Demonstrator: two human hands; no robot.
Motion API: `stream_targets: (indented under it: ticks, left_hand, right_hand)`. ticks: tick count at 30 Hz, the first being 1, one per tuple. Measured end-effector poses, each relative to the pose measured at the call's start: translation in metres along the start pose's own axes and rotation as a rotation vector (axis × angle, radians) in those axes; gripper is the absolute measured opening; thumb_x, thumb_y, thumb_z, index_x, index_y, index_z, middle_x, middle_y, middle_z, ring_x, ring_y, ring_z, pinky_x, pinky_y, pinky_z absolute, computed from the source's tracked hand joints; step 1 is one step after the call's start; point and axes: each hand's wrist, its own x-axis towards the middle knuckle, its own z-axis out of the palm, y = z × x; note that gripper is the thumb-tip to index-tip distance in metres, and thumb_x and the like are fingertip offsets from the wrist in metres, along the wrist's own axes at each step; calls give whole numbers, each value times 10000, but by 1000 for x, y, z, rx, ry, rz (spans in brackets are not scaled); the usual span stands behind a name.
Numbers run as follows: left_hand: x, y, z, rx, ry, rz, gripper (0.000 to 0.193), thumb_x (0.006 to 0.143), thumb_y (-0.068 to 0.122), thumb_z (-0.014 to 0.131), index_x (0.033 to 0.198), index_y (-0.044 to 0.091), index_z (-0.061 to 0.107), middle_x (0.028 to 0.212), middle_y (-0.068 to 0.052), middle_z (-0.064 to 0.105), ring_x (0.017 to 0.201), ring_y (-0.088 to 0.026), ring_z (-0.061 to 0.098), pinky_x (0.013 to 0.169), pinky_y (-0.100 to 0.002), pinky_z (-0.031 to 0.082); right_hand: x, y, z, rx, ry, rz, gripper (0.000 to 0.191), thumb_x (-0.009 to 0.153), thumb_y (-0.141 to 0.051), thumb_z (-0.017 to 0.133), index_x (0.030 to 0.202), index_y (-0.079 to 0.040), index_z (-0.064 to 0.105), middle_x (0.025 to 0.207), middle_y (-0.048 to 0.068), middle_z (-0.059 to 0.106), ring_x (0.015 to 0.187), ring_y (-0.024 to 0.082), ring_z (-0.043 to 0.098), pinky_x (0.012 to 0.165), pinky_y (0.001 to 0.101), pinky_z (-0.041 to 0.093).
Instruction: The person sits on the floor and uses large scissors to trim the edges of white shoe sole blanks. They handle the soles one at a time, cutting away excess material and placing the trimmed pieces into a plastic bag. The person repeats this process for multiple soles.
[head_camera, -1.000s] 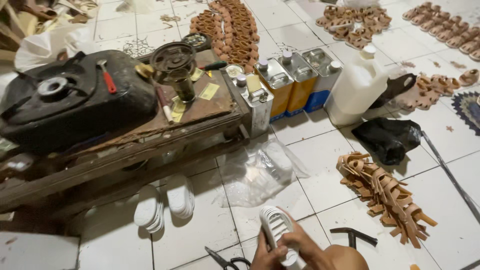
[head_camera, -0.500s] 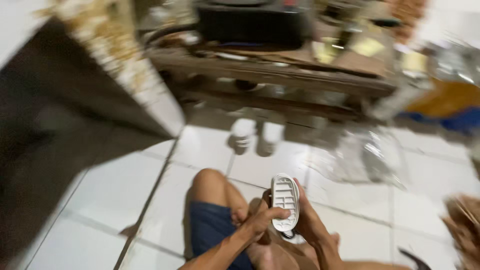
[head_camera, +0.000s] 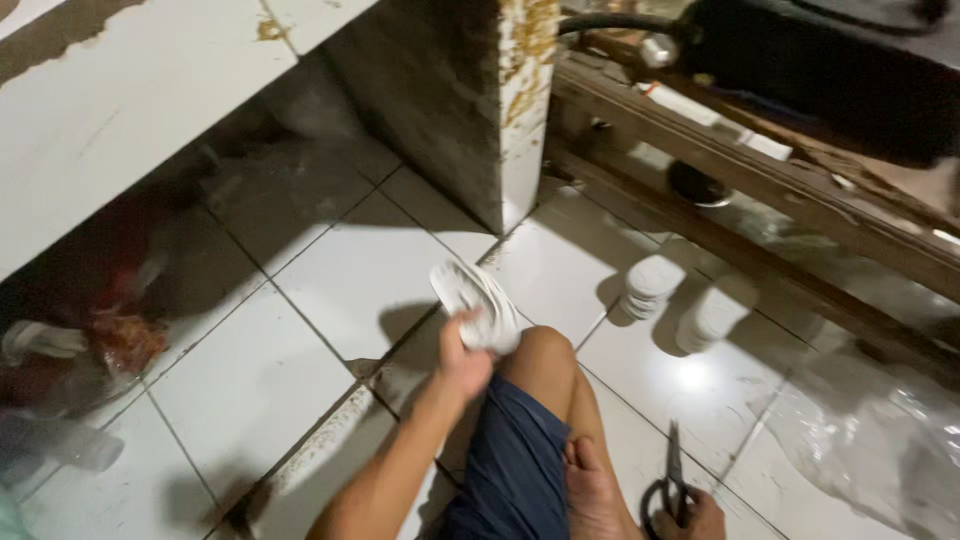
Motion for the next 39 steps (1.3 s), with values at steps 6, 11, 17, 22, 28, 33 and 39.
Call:
stream_targets:
  ticks: [6, 11, 17, 22, 28, 33, 39]
  left_hand:
    - [121, 125, 35, 176, 106, 183, 333, 770, 240, 682, 1085, 133, 670, 988, -44, 707, 928, -245, 681, 846, -399, 567]
    - [192, 183, 62, 267, 109, 233, 391, 808, 279, 667, 1161, 112, 639, 1086, -63, 678, 996, -252, 661, 887, -409, 555]
    - [252, 207, 77, 322, 133, 265, 465, 855, 325, 649, 1252, 86, 602, 1204, -87, 644, 1079, -261, 638, 936, -420, 541]
    - [259, 208, 65, 309, 158, 314, 530, 894, 363, 633, 1328, 65, 571, 1302, -106, 616, 1147, -269, 619, 977, -430, 530]
    - [259, 206, 51, 291, 83, 426, 610, 940, 410, 615, 1419, 40, 534, 1420, -129, 582, 1229, -278, 595, 1026, -441, 516]
    - [242, 156, 38, 341, 188, 602, 616, 963, 385, 606, 1466, 53, 476, 1431, -118, 534, 1264, -265, 559, 1049, -419, 459]
    - [132, -15, 11, 674, 4, 435, 467, 983, 203, 638, 1402, 17, 552, 1199, -98, 667, 1083, -219, 664, 931, -349, 537]
  right_hand:
    - [17, -68, 83, -12, -458, 27, 542, 694, -146, 840, 1166, 44, 653, 953, 232, 706, 883, 349, 694, 797, 441, 565]
    - [40, -78, 102, -113, -456, 153, 547, 714, -138, 829, 1194, 45, 640, 975, 209, 708, 899, 320, 689, 799, 416, 559]
    - [57, -78, 115, -110, -474, 229, 553, 738, -128, 816, 1226, 46, 624, 1002, 183, 710, 918, 284, 682, 803, 386, 551]
    - [49, -65, 118, -93, -488, 238, 558, 757, -120, 805, 1253, 47, 610, 1025, 160, 712, 934, 255, 676, 805, 362, 545]
    - [41, -57, 126, -32, -518, 233, 565, 781, -111, 791, 1286, 48, 594, 1051, 134, 714, 953, 220, 669, 809, 332, 537]
    - [32, -15, 67, 214, -187, 247, 570, 800, -102, 780, 1313, 49, 581, 1074, 111, 716, 969, 191, 664, 811, 307, 531]
    - [-5, 57, -6, 632, 200, 364, 534, 803, -146, 799, 1274, 28, 616, 1006, 85, 700, 919, 160, 630, 754, 286, 499]
